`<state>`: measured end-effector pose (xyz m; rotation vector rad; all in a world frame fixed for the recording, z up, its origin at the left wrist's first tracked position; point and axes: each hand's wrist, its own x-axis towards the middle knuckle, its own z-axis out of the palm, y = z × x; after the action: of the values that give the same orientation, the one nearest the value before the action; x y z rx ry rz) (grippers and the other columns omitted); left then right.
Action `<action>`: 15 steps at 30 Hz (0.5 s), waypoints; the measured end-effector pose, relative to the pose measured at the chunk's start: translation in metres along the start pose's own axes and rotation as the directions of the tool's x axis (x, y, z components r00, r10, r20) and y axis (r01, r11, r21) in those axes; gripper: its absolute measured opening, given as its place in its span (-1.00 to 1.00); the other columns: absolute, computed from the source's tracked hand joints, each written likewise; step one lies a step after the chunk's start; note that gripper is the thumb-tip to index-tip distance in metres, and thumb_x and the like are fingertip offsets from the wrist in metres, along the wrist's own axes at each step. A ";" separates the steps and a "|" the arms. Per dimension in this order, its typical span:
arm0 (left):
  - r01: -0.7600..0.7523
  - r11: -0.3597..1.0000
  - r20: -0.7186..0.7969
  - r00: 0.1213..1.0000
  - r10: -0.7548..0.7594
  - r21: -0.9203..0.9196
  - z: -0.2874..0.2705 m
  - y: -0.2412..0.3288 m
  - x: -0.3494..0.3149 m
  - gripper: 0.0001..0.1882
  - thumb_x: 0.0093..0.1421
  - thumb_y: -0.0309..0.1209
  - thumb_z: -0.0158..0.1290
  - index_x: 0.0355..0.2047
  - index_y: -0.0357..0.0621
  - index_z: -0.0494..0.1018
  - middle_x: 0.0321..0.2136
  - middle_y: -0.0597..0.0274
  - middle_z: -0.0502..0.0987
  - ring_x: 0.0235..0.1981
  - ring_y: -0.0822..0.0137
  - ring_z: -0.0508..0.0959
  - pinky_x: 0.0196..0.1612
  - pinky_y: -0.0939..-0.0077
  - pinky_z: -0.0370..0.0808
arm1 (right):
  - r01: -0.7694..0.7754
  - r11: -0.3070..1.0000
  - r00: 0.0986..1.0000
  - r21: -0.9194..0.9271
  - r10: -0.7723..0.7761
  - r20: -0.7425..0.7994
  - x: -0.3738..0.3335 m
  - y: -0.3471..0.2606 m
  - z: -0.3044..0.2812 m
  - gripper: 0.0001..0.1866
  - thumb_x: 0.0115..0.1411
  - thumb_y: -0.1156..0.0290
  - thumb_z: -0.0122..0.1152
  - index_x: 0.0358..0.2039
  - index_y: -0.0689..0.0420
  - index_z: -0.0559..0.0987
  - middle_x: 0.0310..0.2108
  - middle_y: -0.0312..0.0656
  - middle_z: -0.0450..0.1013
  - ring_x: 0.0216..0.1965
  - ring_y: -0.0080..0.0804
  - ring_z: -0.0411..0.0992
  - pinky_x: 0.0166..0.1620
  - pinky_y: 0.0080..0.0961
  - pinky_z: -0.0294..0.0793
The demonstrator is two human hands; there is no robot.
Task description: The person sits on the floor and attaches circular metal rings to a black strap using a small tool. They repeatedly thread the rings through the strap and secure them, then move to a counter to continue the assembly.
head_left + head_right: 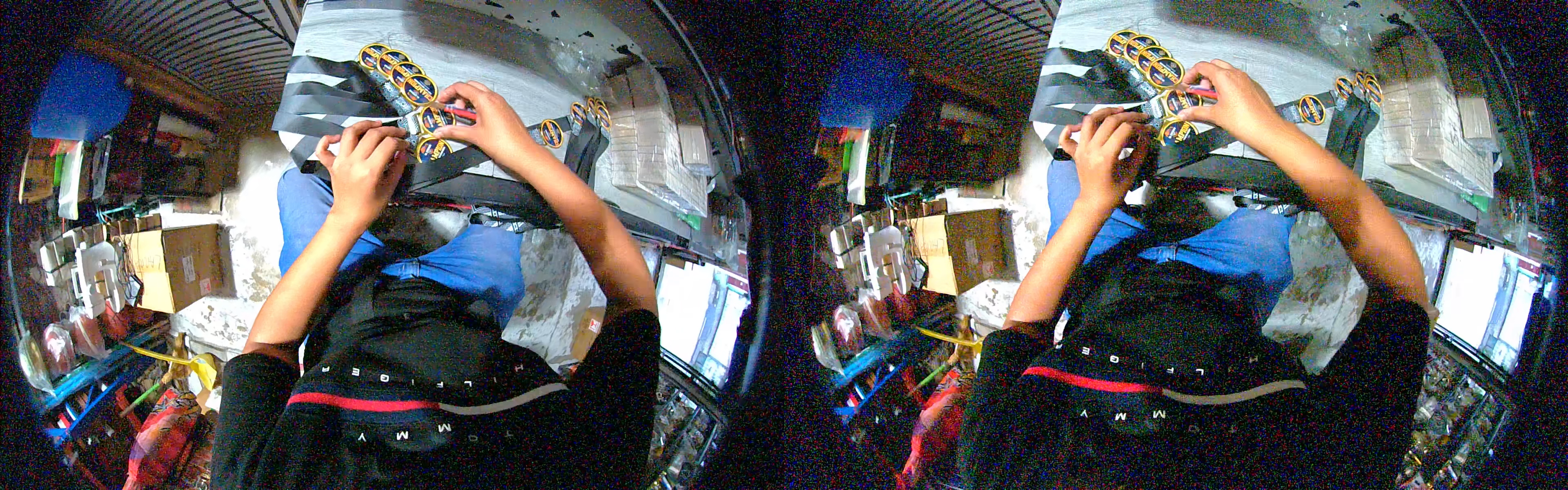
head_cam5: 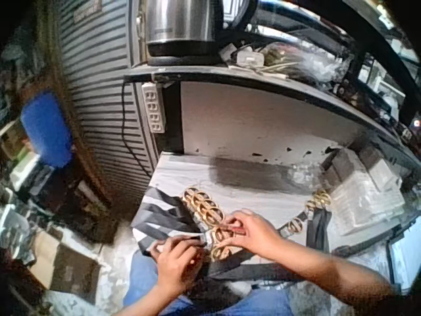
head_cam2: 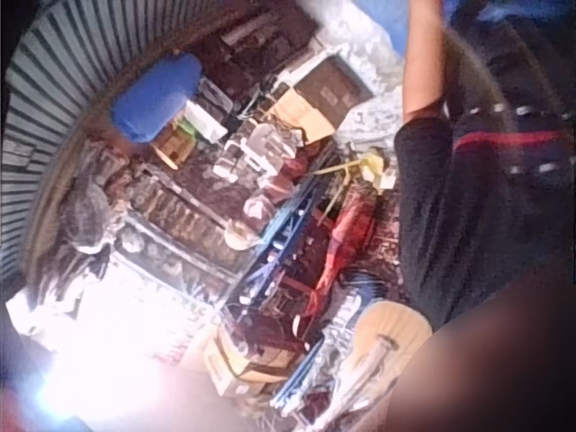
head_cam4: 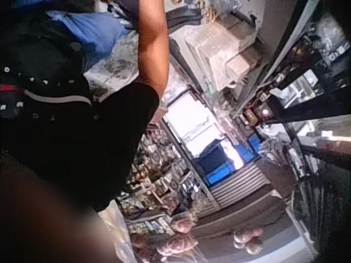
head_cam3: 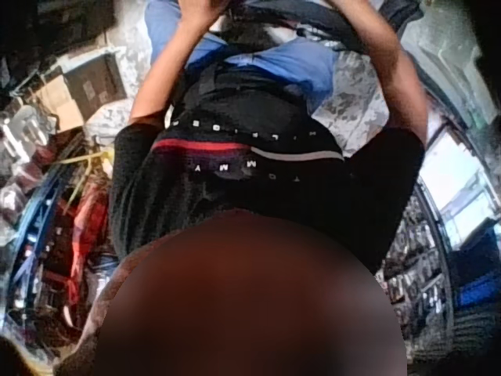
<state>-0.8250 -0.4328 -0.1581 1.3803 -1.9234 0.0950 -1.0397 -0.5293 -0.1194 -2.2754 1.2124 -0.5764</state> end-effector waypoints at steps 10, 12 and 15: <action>-0.012 1.000 -0.137 0.991 0.014 0.014 -0.001 -0.005 0.014 -0.81 -0.07 -0.30 0.24 -0.44 0.13 0.47 -0.25 0.51 0.51 -0.17 0.40 0.47 0.00 0.25 0.05 | -0.508 0.572 0.861 0.644 0.352 0.367 -0.005 -0.019 0.005 -0.64 -0.01 0.17 0.50 -0.25 0.03 0.62 -0.53 -0.50 0.45 -0.63 -0.83 0.19 -0.62 -0.74 0.04; 0.022 1.000 -0.171 0.985 -0.021 0.003 0.000 -0.004 0.018 -0.80 -0.08 -0.30 0.25 -0.44 0.13 0.46 -0.26 0.50 0.51 -0.18 0.40 0.47 0.00 0.26 0.05 | -0.516 0.461 0.856 0.722 0.300 0.421 -0.008 -0.025 0.008 -0.67 -0.01 0.17 0.50 -0.30 0.04 0.61 -0.55 -0.51 0.41 -0.65 -0.83 0.13 -0.63 -0.74 -0.01; 0.043 0.999 -0.168 0.985 -0.045 -0.016 0.001 -0.003 0.021 -0.74 -0.12 -0.35 0.28 -0.38 0.07 0.49 -0.26 0.40 0.52 -0.16 0.32 0.49 0.03 0.25 0.08 | -0.539 0.424 0.842 0.728 0.246 0.480 -0.009 -0.026 0.013 -0.68 0.00 0.16 0.50 -0.35 0.05 0.59 -0.58 -0.53 0.34 -0.66 -0.79 0.11 -0.64 -0.71 -0.02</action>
<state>-0.8259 -0.4510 -0.1477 1.3615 -1.7505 0.1724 -1.0200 -0.5060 -0.1155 -1.1043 0.9423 -0.4509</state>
